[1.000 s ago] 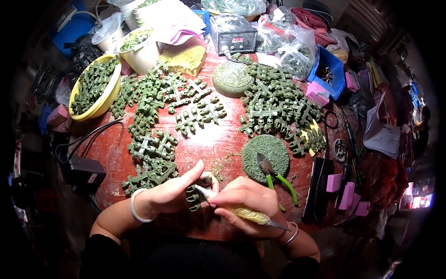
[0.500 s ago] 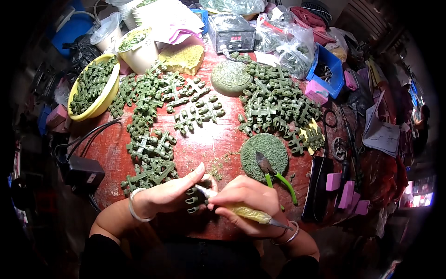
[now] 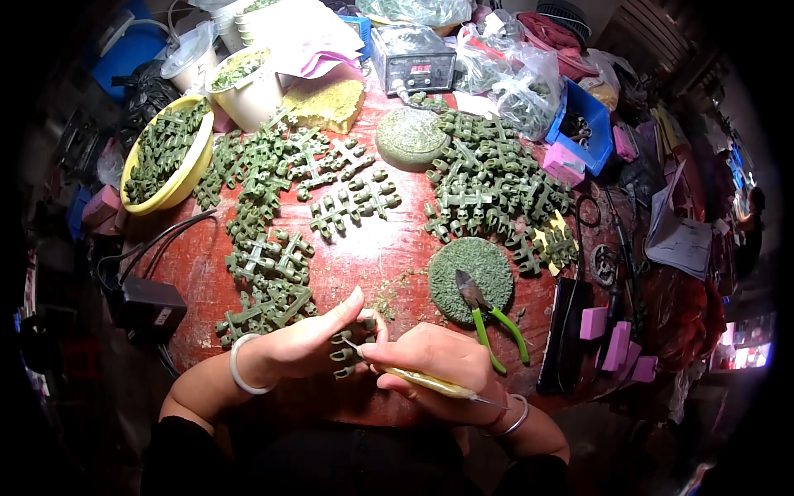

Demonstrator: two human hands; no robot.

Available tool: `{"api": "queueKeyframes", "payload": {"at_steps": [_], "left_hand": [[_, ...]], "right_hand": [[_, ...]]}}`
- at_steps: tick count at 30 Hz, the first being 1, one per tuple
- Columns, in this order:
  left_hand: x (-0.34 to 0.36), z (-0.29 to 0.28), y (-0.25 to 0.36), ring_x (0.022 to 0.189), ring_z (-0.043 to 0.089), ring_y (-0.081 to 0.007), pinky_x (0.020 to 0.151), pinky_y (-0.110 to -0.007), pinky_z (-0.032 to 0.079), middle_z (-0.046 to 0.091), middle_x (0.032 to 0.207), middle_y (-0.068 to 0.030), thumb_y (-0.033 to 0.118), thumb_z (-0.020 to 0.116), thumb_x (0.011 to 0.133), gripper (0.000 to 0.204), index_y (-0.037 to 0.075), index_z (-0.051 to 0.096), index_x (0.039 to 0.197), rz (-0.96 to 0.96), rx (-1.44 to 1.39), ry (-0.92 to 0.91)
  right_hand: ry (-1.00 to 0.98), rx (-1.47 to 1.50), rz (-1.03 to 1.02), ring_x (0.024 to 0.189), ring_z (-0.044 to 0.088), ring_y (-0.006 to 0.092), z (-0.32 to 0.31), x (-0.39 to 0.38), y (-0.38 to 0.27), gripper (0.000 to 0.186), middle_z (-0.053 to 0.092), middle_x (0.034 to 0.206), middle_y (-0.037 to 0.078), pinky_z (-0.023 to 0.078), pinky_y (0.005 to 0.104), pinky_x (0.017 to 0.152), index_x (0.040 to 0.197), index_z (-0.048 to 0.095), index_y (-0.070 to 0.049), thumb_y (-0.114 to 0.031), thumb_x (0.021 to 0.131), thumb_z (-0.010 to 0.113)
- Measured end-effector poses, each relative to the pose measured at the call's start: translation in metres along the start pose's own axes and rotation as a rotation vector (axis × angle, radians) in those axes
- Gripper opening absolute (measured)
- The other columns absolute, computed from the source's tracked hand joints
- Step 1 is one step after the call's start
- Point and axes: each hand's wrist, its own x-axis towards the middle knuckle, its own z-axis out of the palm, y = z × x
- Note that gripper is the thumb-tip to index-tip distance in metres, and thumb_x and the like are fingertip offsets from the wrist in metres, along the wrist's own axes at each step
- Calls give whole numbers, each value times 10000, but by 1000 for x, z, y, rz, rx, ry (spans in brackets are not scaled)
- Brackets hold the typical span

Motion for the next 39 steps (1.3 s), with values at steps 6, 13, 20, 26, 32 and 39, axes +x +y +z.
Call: {"api": "queueKeyframes", "payload": {"at_steps": [6,13,20,26,32,39], "left_hand": [[-3,2,6,710,530,-97,637,-247,436,556,816,16,651,233,1023,649,100,576,1009,-32,-145,-81],[-2,3,5,713,535,-102,636,-253,441,570,821,11,656,240,1020,655,94,577,1022,-63,-158,-28],[-4,5,8,729,546,-108,641,-256,446,594,843,2,662,238,1017,678,80,583,1043,-57,-225,-37],[-1,-5,8,698,562,-141,619,-284,464,624,808,-31,672,264,1008,677,90,609,1012,18,-310,-62],[3,-9,2,684,567,-141,612,-282,461,614,783,-29,655,251,1018,666,94,610,1001,40,-286,-61],[2,-8,3,680,565,-138,602,-274,453,605,771,-25,665,267,1012,660,102,610,991,37,-283,-61]], "right_hand": [[-16,36,-32,759,676,222,-2,1,-2,383,711,868,64,536,323,679,1161,706,-68,-125,796,807],[46,49,-44,760,689,223,2,2,-2,270,720,874,92,540,323,685,1090,721,-15,-186,883,738],[90,41,-102,745,673,218,3,2,2,321,708,864,78,537,321,677,1149,710,-35,-107,843,771],[93,128,27,737,668,215,-4,-4,0,303,700,870,81,533,326,662,1127,721,-22,-123,847,775],[10,21,-119,757,668,195,4,4,0,347,707,901,91,542,302,686,1131,718,-10,-36,794,795],[5,2,-142,743,658,169,3,3,2,382,677,865,68,541,282,657,1142,713,1,18,767,785]]}}
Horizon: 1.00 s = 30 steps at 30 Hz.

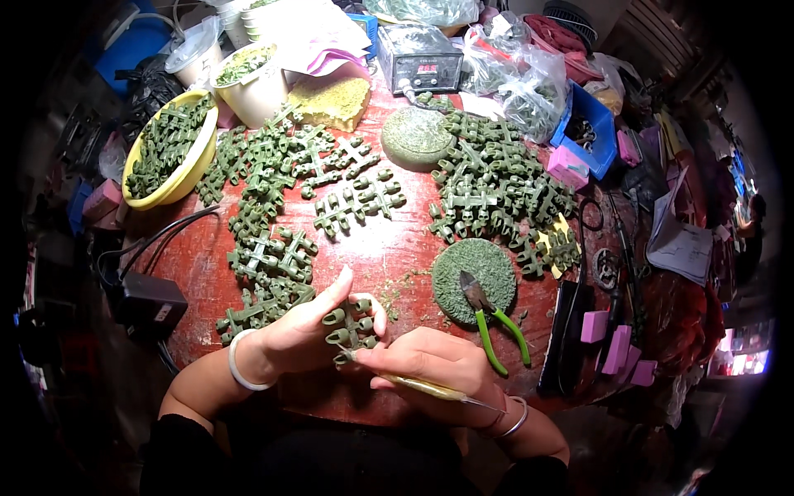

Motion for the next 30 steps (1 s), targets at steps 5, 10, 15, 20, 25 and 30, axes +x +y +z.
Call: {"api": "queueKeyframes", "payload": {"at_steps": [5,10,15,20,25,30], "left_hand": [[-2,7,2,704,565,-127,604,-272,452,613,804,-21,667,265,1012,659,106,609,983,-28,18,78],[0,0,-2,710,562,-121,609,-271,452,616,822,-22,668,266,1013,658,105,604,981,0,51,38],[-3,4,0,699,553,-118,604,-264,445,611,812,-17,660,267,1018,650,102,599,988,-10,73,72],[-1,5,-1,702,545,-120,615,-262,448,613,829,-28,664,279,1014,652,101,605,973,-22,79,113],[1,1,-4,707,546,-124,623,-261,452,599,817,-26,675,284,1008,662,96,604,965,14,96,111],[3,2,-7,706,550,-117,604,-262,432,581,791,-9,657,289,1018,638,98,593,976,6,78,103]], "right_hand": [[130,-153,51,743,654,157,1,0,-2,366,662,845,63,539,274,655,1132,723,-5,23,772,785],[56,-52,74,738,662,156,1,-3,0,360,681,864,65,543,258,662,1114,729,-8,40,761,786],[71,33,76,727,662,162,-1,0,0,367,686,847,63,540,261,636,1114,728,1,28,754,792],[141,-125,45,713,657,153,2,-2,2,354,682,842,73,537,263,634,1110,730,9,37,762,787],[-4,85,79,732,662,159,-2,1,-5,343,680,862,77,544,259,672,1115,735,8,29,777,787],[-35,127,112,798,676,163,2,0,-3,328,693,898,76,550,266,729,1118,740,-14,5,793,786]]}}
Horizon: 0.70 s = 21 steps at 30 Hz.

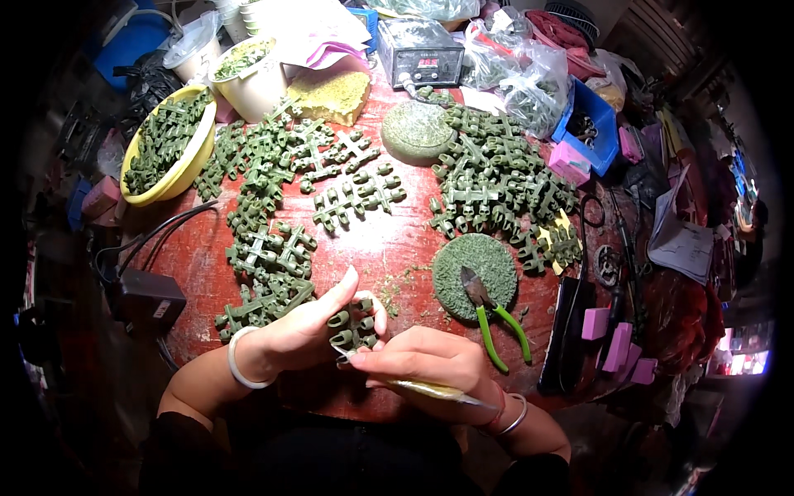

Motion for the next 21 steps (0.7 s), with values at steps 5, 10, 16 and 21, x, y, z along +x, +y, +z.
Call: {"api": "queueKeyframes", "payload": {"at_steps": [5,10,16,21], "left_hand": [[-1,1,1,711,555,-120,615,-261,436,572,772,-5,642,284,1026,623,96,582,993,-7,17,-9],[-4,4,8,692,564,-133,617,-262,448,622,800,-26,660,264,1017,663,90,602,984,10,-34,-49],[-1,-7,6,714,596,-129,601,-274,466,663,842,-41,663,240,1016,684,91,614,990,62,-175,-149],[-1,-5,7,699,592,-132,585,-258,455,662,818,-43,658,235,1020,680,93,612,990,38,-161,-121]], "right_hand": [[-19,7,34,781,675,165,-2,2,-1,304,701,918,75,554,285,723,1112,744,-37,-18,811,780],[51,19,51,750,675,196,-9,-1,3,291,711,871,57,535,293,671,1111,739,-53,-75,826,790],[7,-17,32,695,660,181,-3,2,-1,223,717,838,93,525,298,627,990,749,-11,-88,792,818],[191,-225,-87,703,653,175,-1,-5,4,378,662,807,57,534,273,646,1107,737,-18,7,738,815]]}}
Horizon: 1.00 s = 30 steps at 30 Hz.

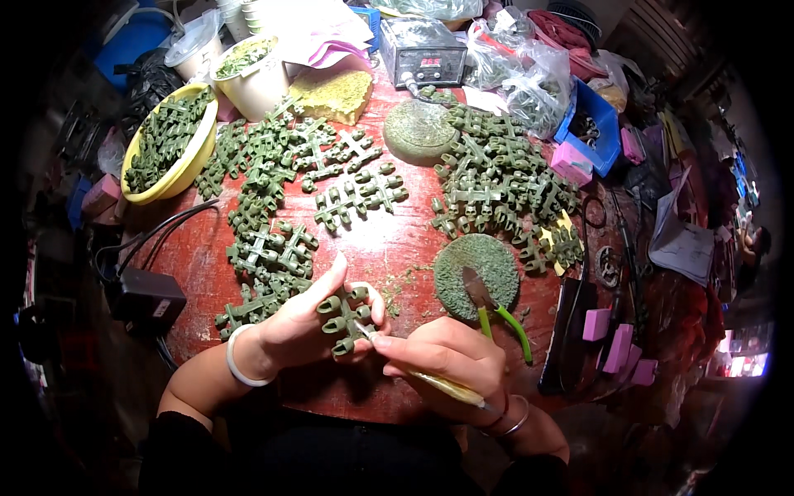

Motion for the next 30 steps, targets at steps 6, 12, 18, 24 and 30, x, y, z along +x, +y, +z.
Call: {"api": "queueKeyframes", "payload": {"at_steps": [6,12,18,24,30], "left_hand": [[1,1,-5,698,575,-130,602,-258,456,637,814,-34,644,239,1028,658,99,606,989,2,135,33],[-2,5,-1,787,596,-132,672,-269,478,655,937,-50,631,244,1032,662,87,620,1065,-66,64,-46],[-2,3,2,917,644,-168,773,-304,532,644,1183,-100,558,243,1061,645,61,503,1380,-28,-4,-153],[-4,2,2,898,646,-172,760,-297,535,628,1213,-105,551,249,1062,639,77,406,1461,-7,26,-177],[-5,2,3,857,651,-164,729,-271,544,628,1205,-128,552,234,1062,648,81,389,1480,-13,-33,-195]], "right_hand": [[-95,119,7,732,663,159,2,5,-1,387,684,859,67,541,268,655,1122,730,5,53,744,797],[63,15,-2,715,674,181,-5,4,-4,287,712,862,102,530,289,622,1087,711,26,24,806,768],[94,136,185,728,637,198,-14,6,0,218,709,881,102,491,297,663,1065,707,7,-16,850,737],[152,16,232,731,633,186,-11,4,0,229,704,910,110,485,286,653,1080,704,9,8,852,729],[143,-7,194,692,629,181,-9,1,3,245,698,871,108,481,285,625,1098,703,9,-19,858,744]]}}
